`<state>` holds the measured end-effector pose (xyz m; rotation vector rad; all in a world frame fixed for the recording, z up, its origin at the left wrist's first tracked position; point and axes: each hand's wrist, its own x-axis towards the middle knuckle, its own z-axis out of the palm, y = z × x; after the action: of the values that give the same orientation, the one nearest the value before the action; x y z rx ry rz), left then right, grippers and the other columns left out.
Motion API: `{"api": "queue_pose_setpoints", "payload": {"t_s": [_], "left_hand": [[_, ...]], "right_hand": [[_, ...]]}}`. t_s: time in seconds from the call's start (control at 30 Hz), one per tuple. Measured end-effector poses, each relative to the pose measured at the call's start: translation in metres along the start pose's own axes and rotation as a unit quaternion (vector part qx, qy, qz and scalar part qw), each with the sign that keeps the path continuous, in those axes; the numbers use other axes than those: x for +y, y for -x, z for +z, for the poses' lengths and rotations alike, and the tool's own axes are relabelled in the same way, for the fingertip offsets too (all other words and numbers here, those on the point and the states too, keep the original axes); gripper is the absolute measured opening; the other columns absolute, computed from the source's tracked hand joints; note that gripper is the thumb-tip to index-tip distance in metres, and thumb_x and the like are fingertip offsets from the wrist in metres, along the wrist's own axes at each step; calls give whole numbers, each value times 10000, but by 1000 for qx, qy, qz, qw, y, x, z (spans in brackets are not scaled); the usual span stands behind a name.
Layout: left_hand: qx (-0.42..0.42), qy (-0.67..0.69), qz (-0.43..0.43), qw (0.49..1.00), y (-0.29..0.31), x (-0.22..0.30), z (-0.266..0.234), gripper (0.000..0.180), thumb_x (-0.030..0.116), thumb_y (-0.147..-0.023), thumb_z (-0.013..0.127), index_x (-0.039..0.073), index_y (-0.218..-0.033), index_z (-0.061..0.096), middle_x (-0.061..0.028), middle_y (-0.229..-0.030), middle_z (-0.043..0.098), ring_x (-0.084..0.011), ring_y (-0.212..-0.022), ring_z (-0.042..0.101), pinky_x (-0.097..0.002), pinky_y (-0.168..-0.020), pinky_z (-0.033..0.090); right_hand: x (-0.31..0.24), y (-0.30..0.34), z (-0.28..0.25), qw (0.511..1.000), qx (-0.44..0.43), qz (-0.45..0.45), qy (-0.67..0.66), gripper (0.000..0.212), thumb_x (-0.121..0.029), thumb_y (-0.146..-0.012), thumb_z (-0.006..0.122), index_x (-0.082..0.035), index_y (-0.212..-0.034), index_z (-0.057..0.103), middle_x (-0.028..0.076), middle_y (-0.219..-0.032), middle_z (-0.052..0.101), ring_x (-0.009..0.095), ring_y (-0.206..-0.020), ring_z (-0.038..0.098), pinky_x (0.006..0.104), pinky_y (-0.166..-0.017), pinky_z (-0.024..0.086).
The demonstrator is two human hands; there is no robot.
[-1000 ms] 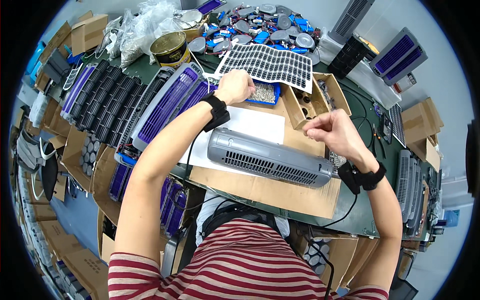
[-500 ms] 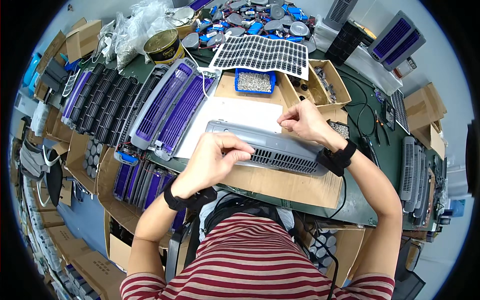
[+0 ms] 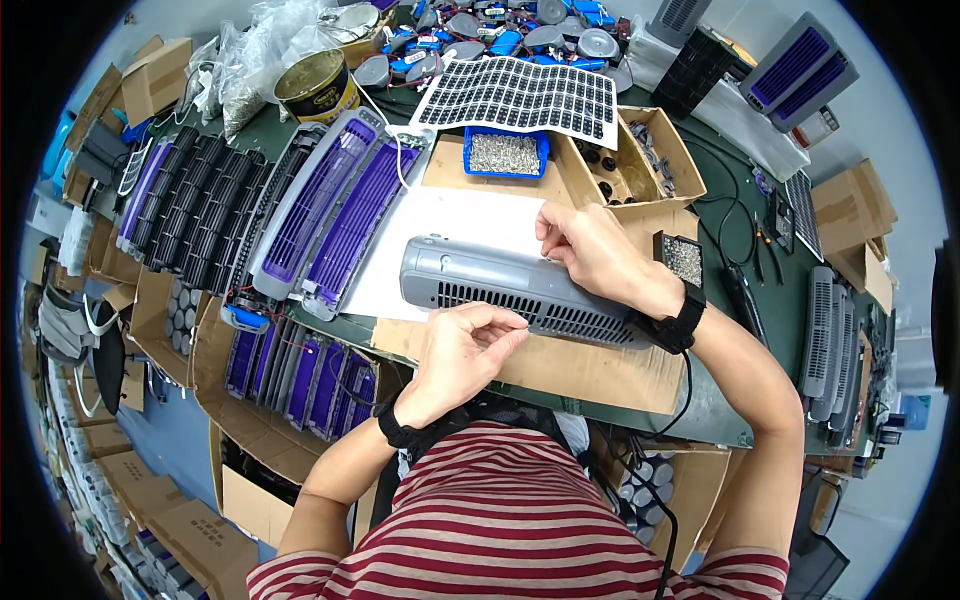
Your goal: Assembling the internal fan components and plastic housing of an electronic appliance using an electric screwdriver.
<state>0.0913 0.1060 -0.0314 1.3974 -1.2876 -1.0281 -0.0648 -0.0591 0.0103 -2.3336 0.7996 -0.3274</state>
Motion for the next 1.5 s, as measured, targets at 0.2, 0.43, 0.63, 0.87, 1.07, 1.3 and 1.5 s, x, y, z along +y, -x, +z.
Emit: {"api": "queue_pose_setpoints", "payload": {"t_s": [0.2, 0.43, 0.63, 0.87, 1.07, 1.3, 1.5], "left_hand": [[12, -1, 3, 1000, -1, 1, 4, 89, 17, -809, 722, -25, -887, 726, -98, -800, 714, -113, -670, 665, -236, -639, 543], [21, 2, -17, 1000, -2, 1, 8, 80, 27, -805, 727, -25, -865, 724, -90, -774, 721, -98, -655, 664, -230, -630, 541], [23, -26, 0, 999, -5, -3, 16, 52, 32, -800, 724, -8, -833, 720, -75, -738, 716, -100, -623, 665, -226, -607, 538], [49, -69, 44, 995, -8, -3, 25, 42, 6, -789, 735, -20, -813, 712, -69, -700, 702, -69, -600, 635, -210, -580, 528], [77, -123, 75, 986, -9, -5, 27, 95, 41, -770, 780, -11, -789, 703, -68, -666, 684, -88, -576, 641, -223, -554, 525], [150, -255, 122, 948, -49, 70, -70, 150, 141, -804, 790, 3, -812, 731, -41, -644, 682, -65, -550, 598, -202, -508, 460], [54, -494, 90, 863, -170, 77, -93, 167, 247, -781, 730, 114, -873, 773, -101, -817, 731, -252, -786, 713, -363, -732, 560]], "right_hand": [[1, 2, 2, 997, 12, -53, 56, 231, 111, -753, 624, -6, -929, 529, 172, -746, 673, 342, -725, 681, 376, -624, 519], [5, 2, 2, 995, -4, -66, 71, 286, 111, -754, 628, -24, -987, 528, 173, -777, 690, 348, -752, 686, 394, -641, 525], [8, 6, 1, 997, -15, -61, 37, 332, 110, -771, 625, -23, -1064, 543, 180, -819, 708, 350, -800, 697, 394, -678, 539], [12, 10, 3, 996, -6, -73, 54, 308, 111, -787, 602, -2, -1070, 557, 208, -847, 702, 372, -818, 691, 410, -694, 541], [10, 12, 3, 995, -1, -60, 76, 299, 80, -781, 613, 4, -1067, 568, 216, -847, 696, 389, -821, 682, 434, -714, 537], [-19, 17, -85, 981, -83, 65, 165, 261, -49, -762, 730, 35, -999, 656, 186, -827, 708, 303, -781, 701, 379, -700, 543], [-4, -56, -69, 977, 63, 0, 202, 125, -45, -772, 663, 29, -863, 706, 220, -828, 698, 327, -801, 701, 396, -733, 551]]}}
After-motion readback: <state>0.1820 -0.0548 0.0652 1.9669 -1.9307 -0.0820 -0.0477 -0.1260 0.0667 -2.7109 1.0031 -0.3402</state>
